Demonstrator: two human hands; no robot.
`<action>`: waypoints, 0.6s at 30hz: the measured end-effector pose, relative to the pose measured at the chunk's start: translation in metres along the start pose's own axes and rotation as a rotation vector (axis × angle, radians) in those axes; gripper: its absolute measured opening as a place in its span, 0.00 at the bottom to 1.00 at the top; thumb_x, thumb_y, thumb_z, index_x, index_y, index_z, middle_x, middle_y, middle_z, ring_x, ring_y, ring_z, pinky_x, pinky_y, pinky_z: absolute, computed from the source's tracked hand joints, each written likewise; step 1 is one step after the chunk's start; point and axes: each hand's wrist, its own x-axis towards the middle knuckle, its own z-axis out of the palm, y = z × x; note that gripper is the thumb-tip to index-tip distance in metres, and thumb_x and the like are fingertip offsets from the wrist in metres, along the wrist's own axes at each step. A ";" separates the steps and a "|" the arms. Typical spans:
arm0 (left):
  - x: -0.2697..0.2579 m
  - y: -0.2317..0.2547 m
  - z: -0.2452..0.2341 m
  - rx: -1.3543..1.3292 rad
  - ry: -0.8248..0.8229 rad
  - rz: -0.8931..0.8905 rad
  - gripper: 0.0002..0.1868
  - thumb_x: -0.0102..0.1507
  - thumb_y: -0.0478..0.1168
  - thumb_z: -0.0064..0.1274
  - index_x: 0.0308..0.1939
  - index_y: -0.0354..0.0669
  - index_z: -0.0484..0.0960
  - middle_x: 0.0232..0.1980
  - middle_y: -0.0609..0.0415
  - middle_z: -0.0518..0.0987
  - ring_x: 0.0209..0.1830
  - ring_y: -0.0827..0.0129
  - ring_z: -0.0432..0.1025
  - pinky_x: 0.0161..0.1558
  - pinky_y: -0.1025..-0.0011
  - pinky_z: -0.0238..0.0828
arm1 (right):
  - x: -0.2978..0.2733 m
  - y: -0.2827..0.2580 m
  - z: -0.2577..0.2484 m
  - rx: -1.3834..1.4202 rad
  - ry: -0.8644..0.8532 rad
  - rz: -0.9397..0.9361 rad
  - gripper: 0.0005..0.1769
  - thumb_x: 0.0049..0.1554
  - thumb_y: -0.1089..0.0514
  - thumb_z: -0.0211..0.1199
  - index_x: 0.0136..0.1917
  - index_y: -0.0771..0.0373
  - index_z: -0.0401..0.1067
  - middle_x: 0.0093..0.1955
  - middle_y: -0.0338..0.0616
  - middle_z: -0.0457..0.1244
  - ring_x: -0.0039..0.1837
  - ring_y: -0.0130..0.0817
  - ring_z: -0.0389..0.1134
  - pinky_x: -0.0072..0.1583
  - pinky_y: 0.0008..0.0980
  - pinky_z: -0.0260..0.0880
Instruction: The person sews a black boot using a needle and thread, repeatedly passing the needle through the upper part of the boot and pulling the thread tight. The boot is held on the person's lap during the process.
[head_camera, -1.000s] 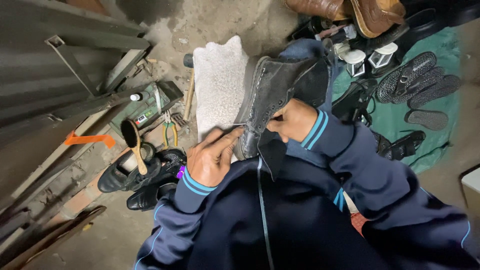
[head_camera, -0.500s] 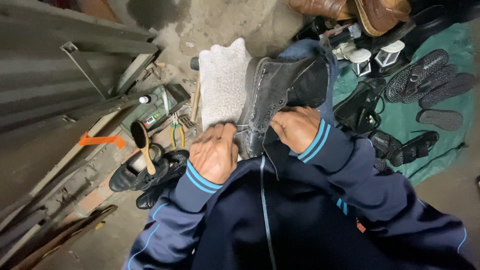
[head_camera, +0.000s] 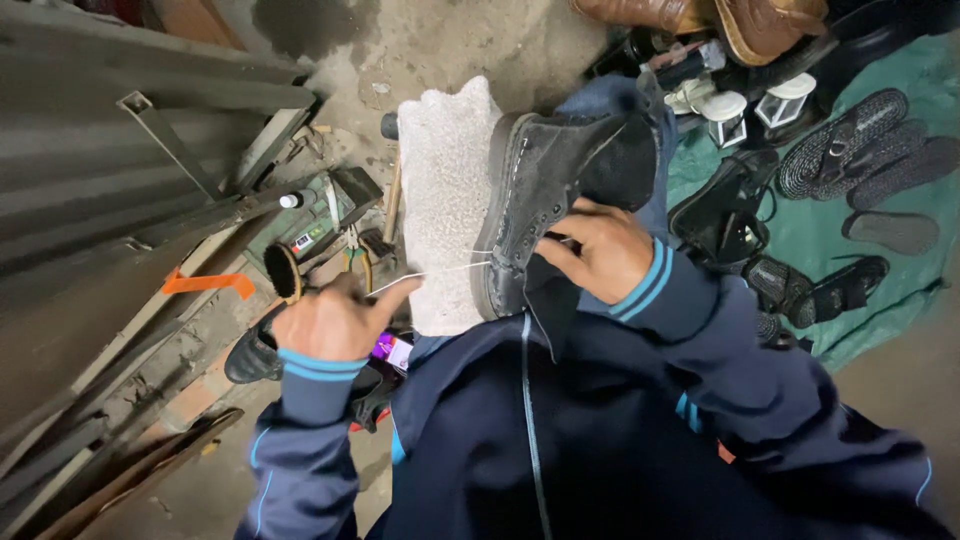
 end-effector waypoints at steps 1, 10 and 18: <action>0.001 -0.005 0.003 0.003 -0.005 0.002 0.43 0.53 0.84 0.52 0.28 0.45 0.83 0.23 0.38 0.81 0.33 0.42 0.81 0.39 0.53 0.75 | -0.002 -0.010 -0.005 0.004 0.000 0.005 0.09 0.61 0.57 0.63 0.43 0.62 0.80 0.35 0.53 0.68 0.34 0.47 0.69 0.37 0.40 0.73; 0.009 0.015 0.039 -0.387 -0.054 0.116 0.26 0.56 0.64 0.65 0.21 0.51 0.75 0.19 0.51 0.80 0.31 0.46 0.80 0.35 0.55 0.75 | -0.044 -0.006 -0.066 -0.587 0.343 0.017 0.17 0.69 0.46 0.69 0.41 0.55 0.77 0.38 0.41 0.67 0.41 0.43 0.71 0.47 0.38 0.72; 0.005 0.020 0.055 -0.985 0.049 0.316 0.05 0.59 0.41 0.69 0.37 0.51 0.88 0.20 0.58 0.77 0.22 0.72 0.72 0.31 0.74 0.71 | -0.028 -0.059 -0.022 -0.016 0.311 -0.048 0.14 0.60 0.51 0.68 0.57 0.58 0.80 0.51 0.52 0.70 0.52 0.55 0.71 0.55 0.47 0.72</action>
